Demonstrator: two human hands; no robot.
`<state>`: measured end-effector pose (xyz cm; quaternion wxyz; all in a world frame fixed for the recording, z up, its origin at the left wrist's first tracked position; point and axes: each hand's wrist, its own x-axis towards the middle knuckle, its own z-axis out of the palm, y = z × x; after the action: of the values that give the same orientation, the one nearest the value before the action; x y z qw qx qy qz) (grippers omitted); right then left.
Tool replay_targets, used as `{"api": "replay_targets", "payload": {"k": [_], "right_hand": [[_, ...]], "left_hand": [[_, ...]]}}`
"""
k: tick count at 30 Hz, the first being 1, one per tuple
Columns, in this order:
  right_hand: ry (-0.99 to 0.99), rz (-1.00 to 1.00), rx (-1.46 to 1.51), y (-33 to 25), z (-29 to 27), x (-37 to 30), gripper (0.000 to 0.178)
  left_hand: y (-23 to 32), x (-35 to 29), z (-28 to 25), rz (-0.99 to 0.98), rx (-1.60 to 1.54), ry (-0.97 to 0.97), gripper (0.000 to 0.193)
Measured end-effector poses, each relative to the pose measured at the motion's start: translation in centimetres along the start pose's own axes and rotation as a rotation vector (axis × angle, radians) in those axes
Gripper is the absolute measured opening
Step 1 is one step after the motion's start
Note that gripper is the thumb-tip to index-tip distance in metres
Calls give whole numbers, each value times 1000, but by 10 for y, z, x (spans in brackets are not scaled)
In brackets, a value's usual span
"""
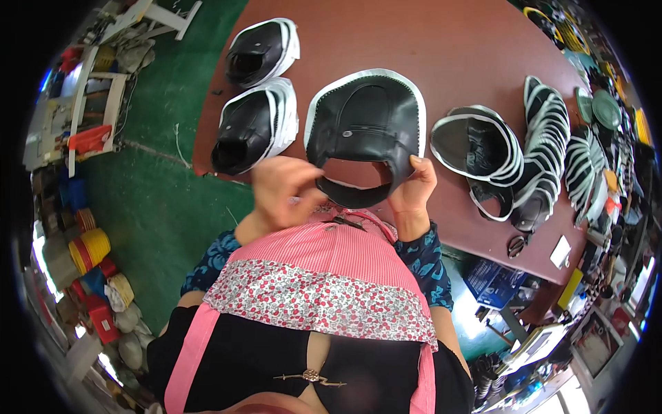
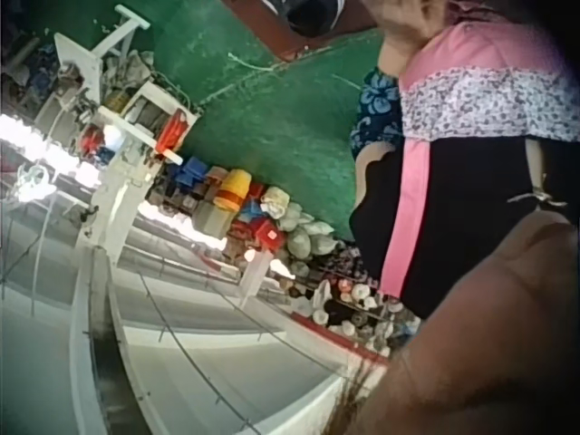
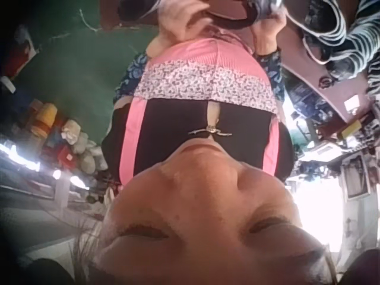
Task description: Sorting, grouping, and bundling shoe uppers and soles on a factory workbench.
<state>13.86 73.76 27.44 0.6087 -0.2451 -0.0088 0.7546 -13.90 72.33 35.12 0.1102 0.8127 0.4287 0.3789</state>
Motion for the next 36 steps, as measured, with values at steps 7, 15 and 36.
{"api": "replay_targets", "payload": {"k": [7,15,36], "right_hand": [[-254,-57,-905,62,38,-2,51],[125,-440,-3154,-118,-169,-10,50],[254,-308,-2432,-310,-118,71,25]], "left_hand": [[-26,-61,8,-47,287,-104,26],[-141,-122,-91,-185,501,-633,26],[-59,-66,11,-411,184,19,38]]}}
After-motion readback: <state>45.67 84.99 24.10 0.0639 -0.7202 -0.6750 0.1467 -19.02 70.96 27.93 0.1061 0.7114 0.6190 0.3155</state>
